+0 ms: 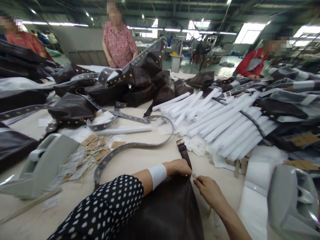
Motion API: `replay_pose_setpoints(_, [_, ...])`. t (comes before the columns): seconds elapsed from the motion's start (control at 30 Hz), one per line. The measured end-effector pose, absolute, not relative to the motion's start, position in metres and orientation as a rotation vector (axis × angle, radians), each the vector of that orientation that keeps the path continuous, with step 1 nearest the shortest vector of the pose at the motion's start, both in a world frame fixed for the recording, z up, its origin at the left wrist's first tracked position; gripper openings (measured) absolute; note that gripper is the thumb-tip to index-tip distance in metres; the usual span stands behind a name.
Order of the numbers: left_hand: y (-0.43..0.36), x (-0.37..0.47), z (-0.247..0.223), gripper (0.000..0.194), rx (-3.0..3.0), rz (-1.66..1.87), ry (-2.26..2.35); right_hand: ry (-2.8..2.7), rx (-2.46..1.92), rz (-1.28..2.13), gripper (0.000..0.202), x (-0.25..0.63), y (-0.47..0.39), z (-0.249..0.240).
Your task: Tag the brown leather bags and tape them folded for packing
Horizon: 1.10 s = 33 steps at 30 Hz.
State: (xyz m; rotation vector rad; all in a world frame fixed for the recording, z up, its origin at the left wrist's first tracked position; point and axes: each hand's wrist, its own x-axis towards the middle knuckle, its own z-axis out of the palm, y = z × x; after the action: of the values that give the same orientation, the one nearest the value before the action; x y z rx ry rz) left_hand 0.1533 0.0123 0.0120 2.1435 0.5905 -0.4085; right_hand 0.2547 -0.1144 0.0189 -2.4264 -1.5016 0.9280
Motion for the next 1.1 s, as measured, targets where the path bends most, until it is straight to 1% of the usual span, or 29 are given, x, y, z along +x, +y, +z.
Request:
replay_pose_setpoints(0.1, [0.01, 0.153, 0.014, 0.017, 2.067, -0.366, 0.555, -1.42, -2.374, 0.986, 0.027, 0.258, -0.113, 0.017])
replay_pose_setpoints(0.2, [0.004, 0.151, 0.017, 0.013, 1.934, -0.313, 0.631, -1.318, -2.278, 1.061, 0.028, 0.261, -0.113, 0.014])
replay_pose_setpoints(0.23, [0.003, 0.149, 0.019, 0.015, 1.881, -0.295, 0.67, -1.276, -2.234, 1.098, 0.028, 0.261, -0.113, 0.013])
replay_pose_setpoints(0.33, [0.001, 0.145, 0.025, 0.038, 1.734, -0.274, 0.787, -1.118, -2.069, 1.245, 0.021, 0.257, -0.113, 0.01])
replay_pose_setpoints(0.4, [0.0, 0.143, 0.03, 0.046, 1.663, -0.283, 0.852, -0.997, -1.963, 1.323, 0.019, 0.254, -0.114, 0.007])
replay_pose_setpoints(0.47, [-0.001, 0.143, 0.034, 0.043, 1.625, -0.294, 0.909, -0.893, -1.881, 1.358, 0.028, 0.251, -0.115, 0.003])
replay_pose_setpoints(0.53, [-0.003, 0.145, 0.035, 0.03, 1.618, -0.305, 0.971, -0.812, -1.824, 1.372, 0.035, 0.249, -0.117, 0.0])
replay_pose_setpoints(0.63, [-0.004, 0.15, 0.034, 0.007, 1.667, -0.318, 1.052, -0.723, -1.774, 1.394, 0.037, 0.247, -0.119, -0.003])
replay_pose_setpoints(0.67, [-0.004, 0.151, 0.033, 0.004, 1.691, -0.32, 1.066, -0.701, -1.763, 1.403, 0.038, 0.247, -0.119, -0.003])
replay_pose_setpoints(0.77, [-0.002, 0.154, 0.03, 0.011, 1.751, -0.313, 1.085, -0.67, -1.732, 1.422, 0.04, 0.248, -0.122, -0.002])
replay_pose_setpoints(0.9, [-0.002, 0.153, 0.029, 0.015, 1.707, -0.248, 1.114, -0.724, -1.624, 1.47, 0.04, 0.257, -0.129, -0.001])
replay_pose_setpoints(1.0, [-0.005, 0.149, 0.033, 0.015, 1.591, -0.193, 1.121, -0.788, -1.565, 1.498, 0.039, 0.266, -0.135, -0.003])
replay_pose_setpoints(1.1, [-0.008, 0.147, 0.038, 0.014, 1.473, -0.151, 1.114, -0.802, -1.614, 1.487, 0.038, 0.27, -0.139, -0.005])
